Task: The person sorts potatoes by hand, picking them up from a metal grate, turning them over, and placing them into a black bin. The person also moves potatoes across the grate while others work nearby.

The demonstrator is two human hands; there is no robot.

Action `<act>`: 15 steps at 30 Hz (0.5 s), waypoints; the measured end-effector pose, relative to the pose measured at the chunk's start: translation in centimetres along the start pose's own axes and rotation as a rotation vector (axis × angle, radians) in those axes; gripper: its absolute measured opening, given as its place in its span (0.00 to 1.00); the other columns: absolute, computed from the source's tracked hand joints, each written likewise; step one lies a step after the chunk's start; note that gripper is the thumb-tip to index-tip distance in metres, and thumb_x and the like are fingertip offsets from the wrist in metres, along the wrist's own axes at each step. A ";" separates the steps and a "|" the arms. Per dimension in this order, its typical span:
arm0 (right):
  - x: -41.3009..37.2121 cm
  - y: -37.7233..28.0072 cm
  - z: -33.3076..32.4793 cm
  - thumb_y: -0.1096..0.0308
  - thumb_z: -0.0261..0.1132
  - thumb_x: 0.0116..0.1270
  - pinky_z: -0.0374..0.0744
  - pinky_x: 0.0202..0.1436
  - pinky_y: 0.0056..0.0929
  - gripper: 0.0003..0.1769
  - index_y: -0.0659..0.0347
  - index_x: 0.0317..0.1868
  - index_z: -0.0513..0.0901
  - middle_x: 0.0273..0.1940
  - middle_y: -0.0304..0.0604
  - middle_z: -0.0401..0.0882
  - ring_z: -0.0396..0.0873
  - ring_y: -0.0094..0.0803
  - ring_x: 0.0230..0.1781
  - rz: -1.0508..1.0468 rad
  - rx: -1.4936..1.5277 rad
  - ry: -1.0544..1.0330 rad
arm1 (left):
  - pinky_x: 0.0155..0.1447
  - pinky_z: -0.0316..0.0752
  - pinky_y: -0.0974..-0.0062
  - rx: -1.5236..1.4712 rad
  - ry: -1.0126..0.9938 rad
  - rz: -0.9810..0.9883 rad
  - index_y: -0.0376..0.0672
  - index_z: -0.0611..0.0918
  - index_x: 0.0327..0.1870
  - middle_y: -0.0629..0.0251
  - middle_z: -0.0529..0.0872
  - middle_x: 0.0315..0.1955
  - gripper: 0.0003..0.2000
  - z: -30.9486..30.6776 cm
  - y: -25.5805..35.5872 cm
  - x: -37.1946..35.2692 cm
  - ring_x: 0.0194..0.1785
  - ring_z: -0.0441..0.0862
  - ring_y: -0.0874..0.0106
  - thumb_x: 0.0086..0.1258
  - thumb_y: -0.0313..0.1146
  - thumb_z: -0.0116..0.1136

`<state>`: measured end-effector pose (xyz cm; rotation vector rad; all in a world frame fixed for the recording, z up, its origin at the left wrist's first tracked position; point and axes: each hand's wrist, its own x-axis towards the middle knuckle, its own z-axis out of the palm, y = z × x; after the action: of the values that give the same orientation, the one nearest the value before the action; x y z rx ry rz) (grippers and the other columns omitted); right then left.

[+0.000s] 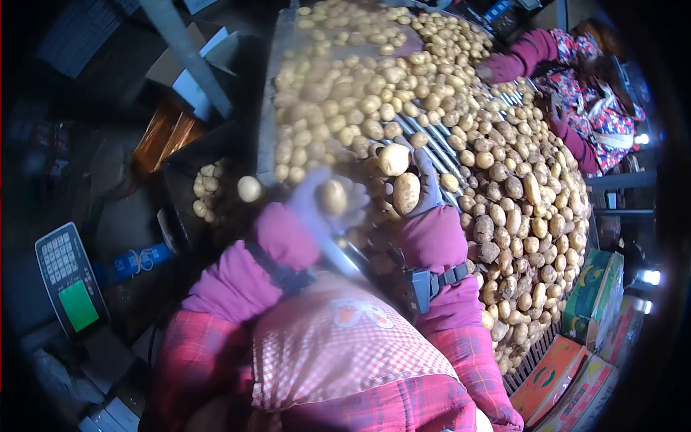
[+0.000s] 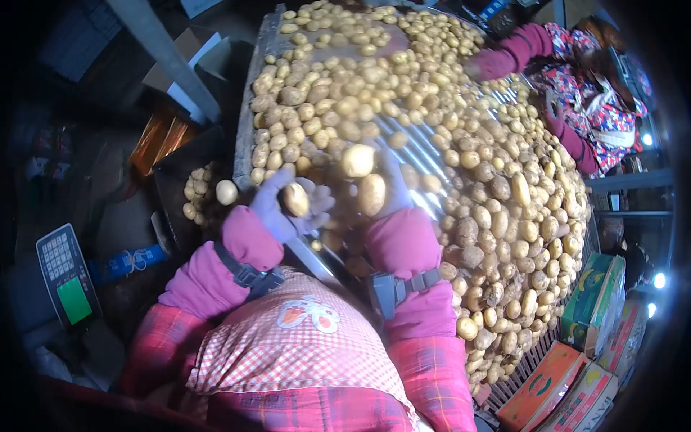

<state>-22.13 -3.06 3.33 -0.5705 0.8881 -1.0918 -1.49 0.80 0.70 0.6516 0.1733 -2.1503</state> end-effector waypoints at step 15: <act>-1.0 8.7 12.3 0.60 0.61 0.68 0.73 0.57 0.29 0.23 0.61 0.60 0.73 0.50 0.45 0.78 0.74 0.30 0.53 -0.318 -1.043 -0.565 | 0.38 0.78 0.58 0.012 -0.116 0.196 0.55 0.73 0.56 0.63 0.80 0.51 0.29 -8.4 4.0 -10.6 0.50 0.80 0.62 0.59 0.62 0.56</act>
<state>-7.56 0.88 3.61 -1.8332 0.8237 -0.5981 10.15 8.66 -0.71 0.5265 0.0325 -1.9945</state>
